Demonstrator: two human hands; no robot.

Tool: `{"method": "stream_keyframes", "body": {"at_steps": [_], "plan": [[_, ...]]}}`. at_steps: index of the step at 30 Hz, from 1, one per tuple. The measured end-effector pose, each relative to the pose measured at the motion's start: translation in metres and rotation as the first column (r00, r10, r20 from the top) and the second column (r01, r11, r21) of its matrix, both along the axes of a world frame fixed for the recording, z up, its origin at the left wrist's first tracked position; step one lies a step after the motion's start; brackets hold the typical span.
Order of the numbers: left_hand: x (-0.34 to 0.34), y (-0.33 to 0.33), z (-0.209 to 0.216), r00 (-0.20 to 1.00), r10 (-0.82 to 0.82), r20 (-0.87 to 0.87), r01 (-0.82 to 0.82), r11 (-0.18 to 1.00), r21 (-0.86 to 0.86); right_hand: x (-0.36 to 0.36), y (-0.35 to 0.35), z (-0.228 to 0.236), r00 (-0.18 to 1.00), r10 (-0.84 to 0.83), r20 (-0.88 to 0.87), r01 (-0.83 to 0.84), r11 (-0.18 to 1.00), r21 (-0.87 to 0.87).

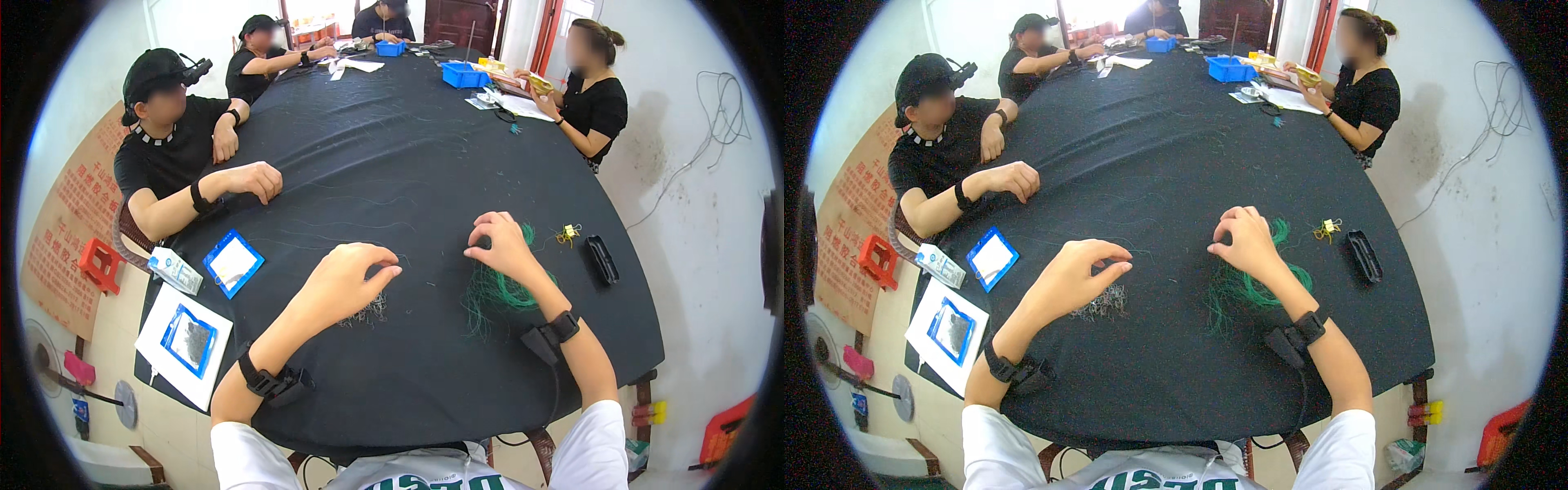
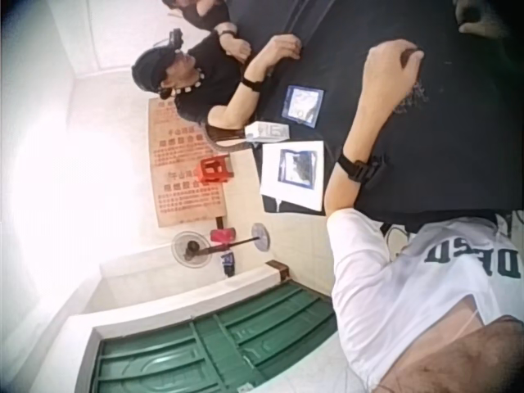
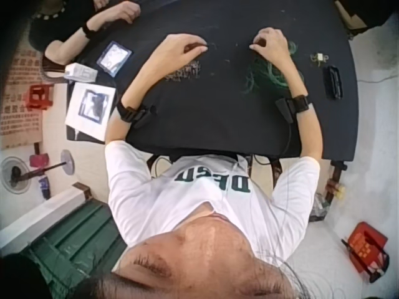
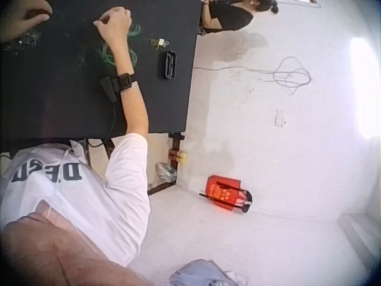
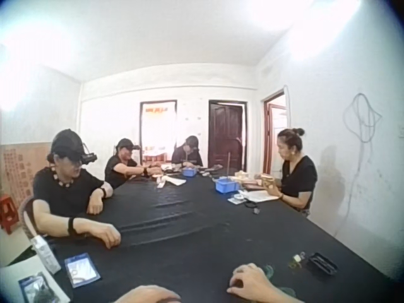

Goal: The person threads small metal hooks and components onto a green line by hand at a table.

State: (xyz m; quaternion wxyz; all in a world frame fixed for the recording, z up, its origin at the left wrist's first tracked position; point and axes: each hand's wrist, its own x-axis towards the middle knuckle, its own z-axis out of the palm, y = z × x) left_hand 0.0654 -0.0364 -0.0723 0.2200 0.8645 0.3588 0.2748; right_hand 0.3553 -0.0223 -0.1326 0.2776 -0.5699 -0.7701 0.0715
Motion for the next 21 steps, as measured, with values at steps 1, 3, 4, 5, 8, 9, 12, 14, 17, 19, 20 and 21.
{"method": "stream_keyframes", "body": {"at_steps": [1, 3, 4, 5, 8, 9, 12, 14, 17, 19, 20, 21], "plan": [[0.001, 0.001, -0.001, 0.999, -0.028, -0.017, 0.028, 1.000, 0.008, -0.001, -0.001, -0.003, 0.997, -0.005, 0.072, 0.002, 0.999, 0.032], [0.004, 0.003, -0.004, 0.999, -0.046, -0.029, 0.046, 0.999, -0.008, -0.001, 0.000, -0.011, 0.997, 0.040, 0.069, -0.041, 0.999, 0.017], [0.006, 0.004, -0.004, 0.997, -0.064, -0.043, 0.063, 0.998, -0.024, -0.002, 0.000, -0.012, 0.994, 0.085, 0.064, -0.086, 0.996, 0.001], [0.008, 0.004, -0.004, 0.997, -0.065, -0.041, 0.064, 0.998, -0.025, 0.000, -0.001, -0.011, 0.990, 0.104, 0.092, -0.104, 0.995, 0.000], [0.014, 0.004, -0.006, 0.994, -0.077, -0.077, 0.074, 0.996, -0.050, -0.005, -0.001, -0.008, 0.981, 0.180, -0.070, -0.183, 0.983, -0.034], [0.015, 0.006, -0.011, 0.997, -0.077, -0.017, 0.076, 0.995, -0.066, -0.009, -0.001, -0.003, 0.981, 0.183, -0.069, -0.186, 0.982, -0.034], [0.020, 0.004, -0.016, 0.994, -0.067, 0.090, 0.082, 0.982, -0.172, -0.023, -0.009, 0.016, 0.937, 0.229, -0.263, -0.247, 0.968, -0.041], [0.025, 0.002, -0.017, 0.989, -0.052, 0.135, 0.086, 0.962, -0.260, -0.034, -0.016, 0.031, 0.861, 0.293, -0.415, -0.340, 0.939, -0.042], [0.030, 0.001, -0.024, 0.894, -0.008, 0.448, 0.296, 0.761, -0.578, -0.053, -0.022, 0.035, 0.763, 0.353, -0.541, -0.416, 0.910, 0.007], [0.030, 0.002, -0.028, 0.860, 0.006, 0.510, 0.349, 0.721, -0.598, -0.058, -0.025, 0.037, 0.728, 0.344, -0.593, -0.433, 0.901, -0.008], [0.030, 0.002, -0.030, 0.823, 0.026, 0.568, 0.400, 0.683, -0.611, -0.060, -0.025, 0.037, 0.689, 0.337, -0.642, -0.453, 0.891, -0.019], [0.030, 0.003, -0.030, 0.823, 0.028, 0.567, 0.400, 0.681, -0.613, -0.061, -0.025, 0.034, 0.653, 0.333, -0.680, -0.468, 0.883, -0.017]]}}
